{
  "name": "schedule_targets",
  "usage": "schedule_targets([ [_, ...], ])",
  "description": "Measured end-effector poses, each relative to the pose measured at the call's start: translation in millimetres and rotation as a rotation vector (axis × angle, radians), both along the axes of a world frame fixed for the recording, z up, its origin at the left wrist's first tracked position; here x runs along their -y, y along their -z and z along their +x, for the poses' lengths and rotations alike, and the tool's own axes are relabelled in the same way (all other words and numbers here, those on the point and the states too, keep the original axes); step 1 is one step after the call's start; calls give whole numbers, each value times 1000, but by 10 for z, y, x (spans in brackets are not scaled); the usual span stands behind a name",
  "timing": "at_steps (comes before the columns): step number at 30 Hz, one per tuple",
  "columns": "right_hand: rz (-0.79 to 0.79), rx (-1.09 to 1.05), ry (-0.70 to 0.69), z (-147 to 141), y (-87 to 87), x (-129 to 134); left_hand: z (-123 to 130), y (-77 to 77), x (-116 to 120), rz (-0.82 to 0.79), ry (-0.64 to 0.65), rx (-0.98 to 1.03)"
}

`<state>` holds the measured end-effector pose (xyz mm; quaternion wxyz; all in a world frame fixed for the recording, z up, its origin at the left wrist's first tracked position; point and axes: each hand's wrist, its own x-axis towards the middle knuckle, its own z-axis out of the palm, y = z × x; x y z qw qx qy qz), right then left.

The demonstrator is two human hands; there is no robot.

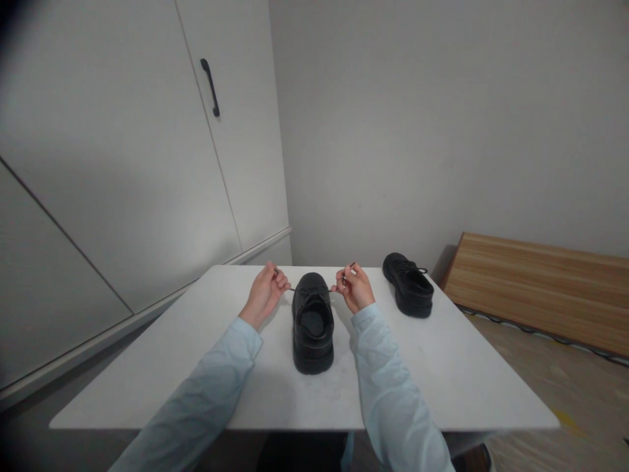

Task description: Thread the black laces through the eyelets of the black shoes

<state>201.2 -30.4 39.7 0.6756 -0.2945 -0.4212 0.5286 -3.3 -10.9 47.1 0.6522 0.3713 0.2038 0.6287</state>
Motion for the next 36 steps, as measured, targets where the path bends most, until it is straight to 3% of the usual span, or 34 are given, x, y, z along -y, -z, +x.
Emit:
schedule_targets([
  [12,-74,99,-81,69,-81,68,-121,-53,-46,31,-18,-93],
  [27,-229,159,-169,161,-9,22,-199,-22,-71,-116,24,-225],
  [32,-231,149,-152,126,23,9,-192,34,-103,-98,18,-270],
  [36,-213,166,-61,58,42,-5,-150,67,-117,-11,-19,-347],
])
